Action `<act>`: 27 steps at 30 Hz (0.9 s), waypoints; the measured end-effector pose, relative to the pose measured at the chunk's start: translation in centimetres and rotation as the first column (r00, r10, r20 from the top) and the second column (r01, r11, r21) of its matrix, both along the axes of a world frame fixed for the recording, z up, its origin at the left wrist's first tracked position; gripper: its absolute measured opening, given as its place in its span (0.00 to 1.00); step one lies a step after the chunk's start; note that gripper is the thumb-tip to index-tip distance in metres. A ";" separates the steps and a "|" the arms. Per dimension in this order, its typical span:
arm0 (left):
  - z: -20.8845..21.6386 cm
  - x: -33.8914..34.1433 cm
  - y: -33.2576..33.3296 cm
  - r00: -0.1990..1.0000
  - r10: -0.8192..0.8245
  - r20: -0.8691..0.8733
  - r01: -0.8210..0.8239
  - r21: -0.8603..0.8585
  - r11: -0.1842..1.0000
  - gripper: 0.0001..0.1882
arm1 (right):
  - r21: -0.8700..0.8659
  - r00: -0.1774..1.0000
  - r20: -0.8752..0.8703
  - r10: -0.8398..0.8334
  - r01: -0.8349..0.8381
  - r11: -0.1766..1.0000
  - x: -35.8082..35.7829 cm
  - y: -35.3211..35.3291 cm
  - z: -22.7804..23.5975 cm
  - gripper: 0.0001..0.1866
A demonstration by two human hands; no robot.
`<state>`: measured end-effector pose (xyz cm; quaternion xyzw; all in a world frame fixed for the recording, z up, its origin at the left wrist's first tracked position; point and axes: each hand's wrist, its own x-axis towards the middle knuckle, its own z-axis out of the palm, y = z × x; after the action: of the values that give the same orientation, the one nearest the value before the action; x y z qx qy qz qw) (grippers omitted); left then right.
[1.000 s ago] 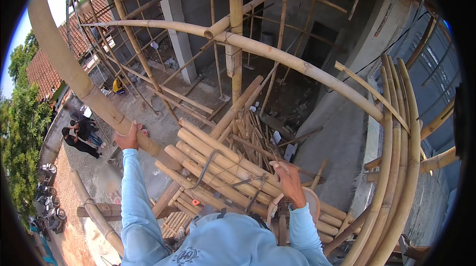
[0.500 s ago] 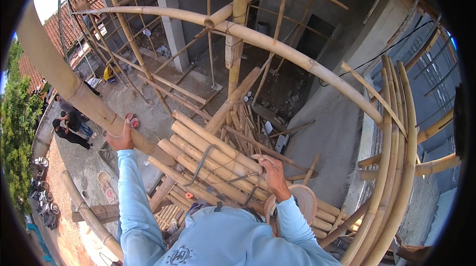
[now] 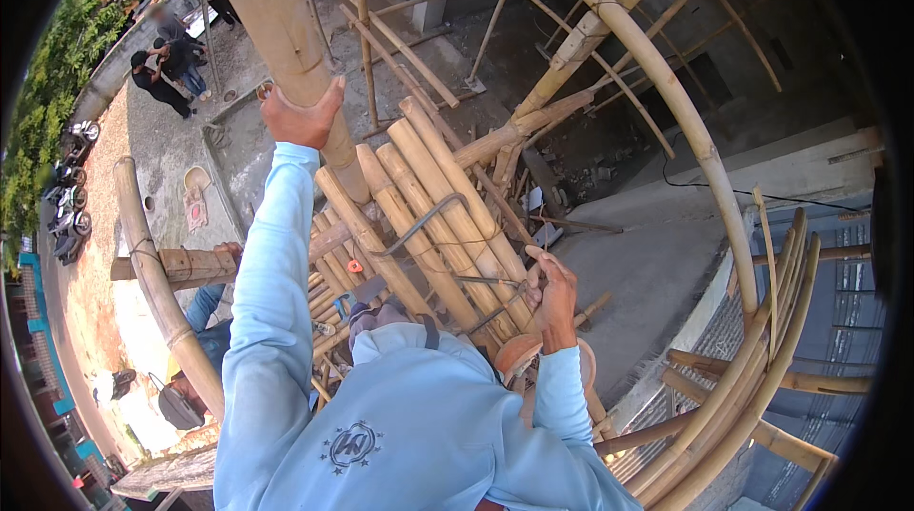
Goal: The person assembles a bamboo scaffolding structure on a rooftop. They position bamboo poles, hammer nails to secure joints, and use pliers to tighten wire bindings. The person also moves a bucket of nails and adjusts pole positions to complete the framework.
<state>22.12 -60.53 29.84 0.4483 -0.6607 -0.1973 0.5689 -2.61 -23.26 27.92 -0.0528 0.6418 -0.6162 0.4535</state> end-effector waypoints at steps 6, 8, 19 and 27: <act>1.3 -0.3 1.3 0.998 -0.047 -0.043 0.047 0.004 0.999 0.25 | 0.064 0.994 -0.106 0.001 0.006 0.998 0.9 -2.6 0.7 0.22; 1.0 -0.4 0.9 0.992 -0.078 -0.099 0.077 -0.014 0.997 0.28 | 0.072 0.991 -0.136 0.012 -0.002 0.997 1.2 -4.0 1.5 0.22; 0.3 -0.5 0.3 0.968 -0.178 -0.174 0.183 0.009 0.983 0.23 | 0.085 0.816 -0.556 -0.160 0.247 0.965 -1.2 -4.2 4.7 0.21; -0.6 0.0 0.3 0.931 -0.231 -0.282 0.247 0.019 0.969 0.26 | 0.100 0.679 -0.567 -0.466 0.618 0.780 -4.1 5.0 1.8 0.19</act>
<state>22.15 -60.22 29.23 0.3478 -0.6184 -0.3439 0.6151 -6.75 -18.25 29.70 0.0453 0.8054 -0.5876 0.0628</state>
